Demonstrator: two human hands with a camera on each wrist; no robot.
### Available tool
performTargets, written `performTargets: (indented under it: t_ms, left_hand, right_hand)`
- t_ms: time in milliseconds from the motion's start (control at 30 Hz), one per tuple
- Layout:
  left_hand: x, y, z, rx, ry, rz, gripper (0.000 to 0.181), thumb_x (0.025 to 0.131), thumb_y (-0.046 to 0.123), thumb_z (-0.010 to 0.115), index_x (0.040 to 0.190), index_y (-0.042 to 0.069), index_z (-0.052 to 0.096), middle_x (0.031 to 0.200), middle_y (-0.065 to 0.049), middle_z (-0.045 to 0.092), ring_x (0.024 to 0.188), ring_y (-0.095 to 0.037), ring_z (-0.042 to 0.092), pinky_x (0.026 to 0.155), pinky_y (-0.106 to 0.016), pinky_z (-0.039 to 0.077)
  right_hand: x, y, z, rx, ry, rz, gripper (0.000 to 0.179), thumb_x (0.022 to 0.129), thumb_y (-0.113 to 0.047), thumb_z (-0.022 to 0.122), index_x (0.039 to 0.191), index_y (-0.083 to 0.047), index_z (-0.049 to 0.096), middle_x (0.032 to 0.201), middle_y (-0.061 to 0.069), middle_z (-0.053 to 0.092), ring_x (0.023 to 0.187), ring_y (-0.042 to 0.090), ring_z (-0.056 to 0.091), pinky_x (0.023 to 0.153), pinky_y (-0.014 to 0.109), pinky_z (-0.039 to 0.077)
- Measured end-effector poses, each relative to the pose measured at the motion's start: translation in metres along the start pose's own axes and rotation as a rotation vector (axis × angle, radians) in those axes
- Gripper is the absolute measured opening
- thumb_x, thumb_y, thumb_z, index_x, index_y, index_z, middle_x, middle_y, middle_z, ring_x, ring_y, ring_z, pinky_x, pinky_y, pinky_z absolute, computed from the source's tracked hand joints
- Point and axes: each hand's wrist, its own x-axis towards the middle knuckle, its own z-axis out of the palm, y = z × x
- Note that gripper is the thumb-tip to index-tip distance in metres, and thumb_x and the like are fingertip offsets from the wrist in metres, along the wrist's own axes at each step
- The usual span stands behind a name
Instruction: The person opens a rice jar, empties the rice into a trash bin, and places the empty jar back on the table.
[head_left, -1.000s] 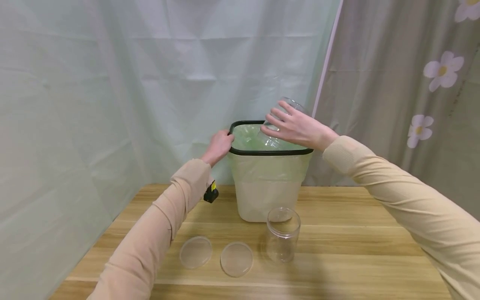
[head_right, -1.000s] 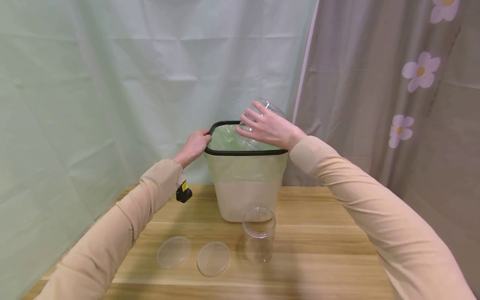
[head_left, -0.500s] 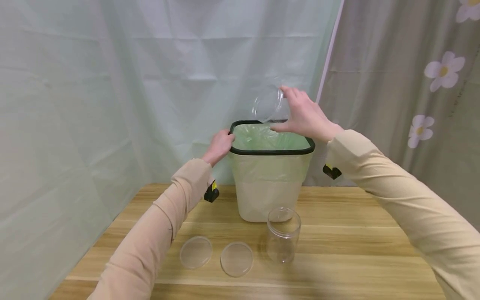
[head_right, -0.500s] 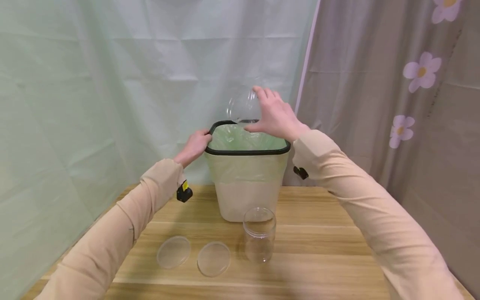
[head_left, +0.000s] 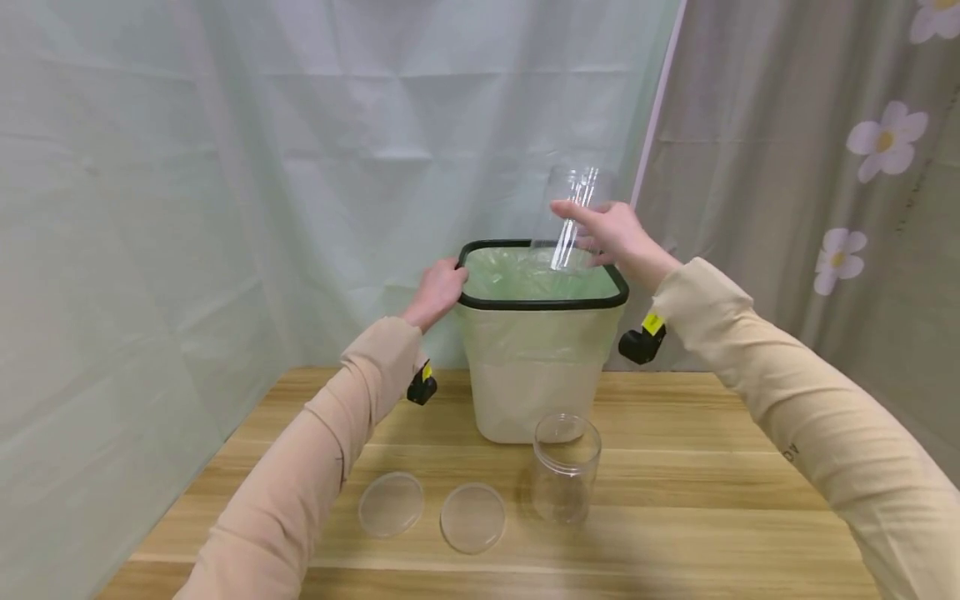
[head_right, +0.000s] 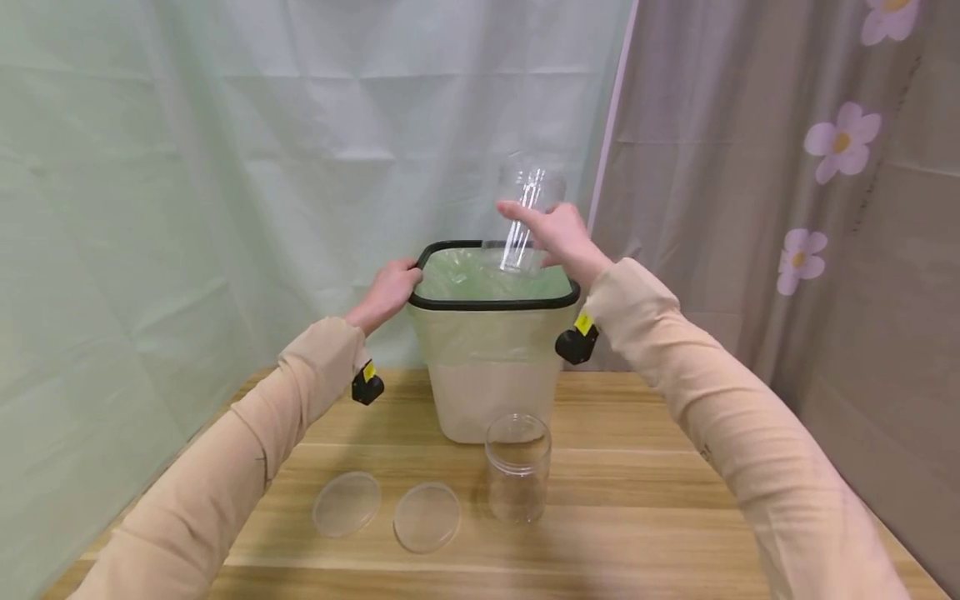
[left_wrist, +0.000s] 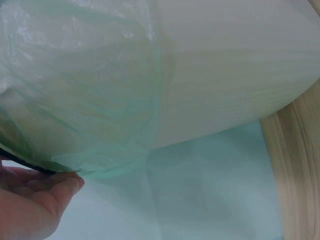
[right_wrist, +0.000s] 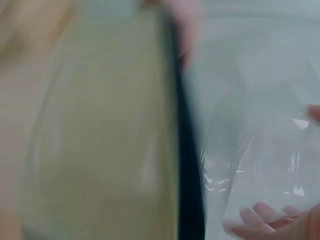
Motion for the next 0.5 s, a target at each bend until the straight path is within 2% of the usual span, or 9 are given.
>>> performTargets:
  t_ms: [67, 133, 500]
  left_hand:
    - [-0.0002, 0.0, -0.0002, -0.006, 0.0, 0.003, 0.018, 0.09, 0.01, 0.035, 0.072, 0.006, 0.038, 0.072, -0.009, 0.038, 0.067, -0.023, 0.038, 0.058, -0.028, 0.031]
    - [0.0001, -0.0004, -0.0003, -0.008, 0.002, 0.01, 0.019, 0.09, 0.01, 0.035, 0.072, 0.007, 0.037, 0.071, -0.009, 0.036, 0.065, -0.022, 0.036, 0.057, -0.028, 0.031]
    - [-0.0006, 0.0007, 0.0003, 0.006, 0.001, 0.008, 0.018, 0.09, 0.01, 0.035, 0.073, 0.006, 0.039, 0.072, -0.009, 0.038, 0.067, -0.023, 0.038, 0.058, -0.028, 0.032]
  right_hand:
    - [-0.0004, 0.0018, 0.0008, -0.074, 0.027, -0.016, 0.103, 0.07, -0.057, 0.067, 0.141, -0.002, 0.017, 0.138, 0.017, 0.029, 0.112, 0.027, 0.043, 0.089, 0.04, 0.038]
    - [-0.0008, 0.0028, 0.0015, -0.155, 0.051, -0.029, 0.107, 0.068, -0.059, 0.067, 0.142, -0.004, 0.014, 0.139, 0.016, 0.026, 0.109, 0.027, 0.044, 0.089, 0.04, 0.037]
    - [-0.0023, 0.0021, 0.0008, -0.155, 0.012, -0.023, 0.105, 0.068, -0.06, 0.066, 0.142, -0.006, 0.015, 0.141, 0.014, 0.021, 0.097, 0.029, 0.047, 0.088, 0.042, 0.037]
